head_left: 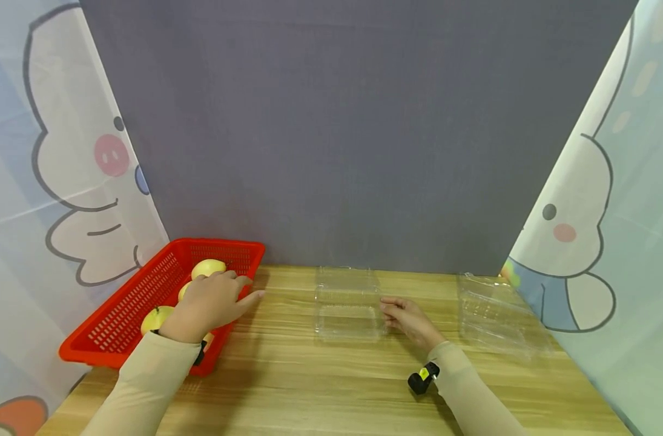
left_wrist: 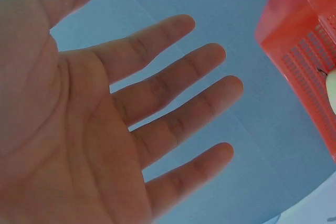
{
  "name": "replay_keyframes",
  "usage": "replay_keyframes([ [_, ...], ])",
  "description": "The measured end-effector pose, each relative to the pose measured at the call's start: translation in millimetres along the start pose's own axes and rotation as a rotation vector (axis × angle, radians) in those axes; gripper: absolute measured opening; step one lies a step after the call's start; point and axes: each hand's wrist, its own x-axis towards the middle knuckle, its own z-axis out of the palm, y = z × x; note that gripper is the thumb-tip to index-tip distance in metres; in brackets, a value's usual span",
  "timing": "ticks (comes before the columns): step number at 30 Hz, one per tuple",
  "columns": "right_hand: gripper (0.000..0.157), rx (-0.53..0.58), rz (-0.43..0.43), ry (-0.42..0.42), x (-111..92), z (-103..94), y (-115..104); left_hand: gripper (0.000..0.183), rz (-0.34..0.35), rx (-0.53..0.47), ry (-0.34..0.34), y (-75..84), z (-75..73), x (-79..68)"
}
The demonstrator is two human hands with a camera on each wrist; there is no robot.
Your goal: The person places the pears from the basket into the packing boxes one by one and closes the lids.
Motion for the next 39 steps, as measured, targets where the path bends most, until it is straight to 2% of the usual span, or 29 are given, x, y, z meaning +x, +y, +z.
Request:
replay_keyframes([
  [7,0.052,-0.017,-0.001,0.006,0.8,-1.6,-0.2,0.047,-0.006,-0.018,-0.032,-19.9,3.4,-0.5],
  [15,0.053,-0.024,0.003,-0.004,0.4,-3.3,-1.8,0.045,-0.054,-0.068,-0.080,-41.3,1.5,-5.4],
  [21,0.052,-0.026,0.001,0.002,0.5,-2.3,-1.5,0.049,-0.098,-0.091,-0.185,-57.7,-3.7,-4.9],
  [24,0.052,-0.022,0.003,0.010,1.6,-2.0,-1.1,0.049,-0.092,-0.077,-0.197,-65.2,-5.3,-4.6],
  [29,0.051,-0.022,0.012,0.013,2.8,-3.4,-0.4,0.043,-0.099,-0.073,-0.203,-75.6,-4.9,-5.7],
  [35,0.050,-0.039,0.020,0.019,3.1,-4.1,-0.7,0.051,-0.125,-0.102,-0.248,-84.8,-3.1,-4.1],
  [39,0.050,-0.049,0.016,0.021,3.6,-3.7,-0.8,0.050,-0.132,-0.113,-0.284,-90.8,-2.7,1.4],
])
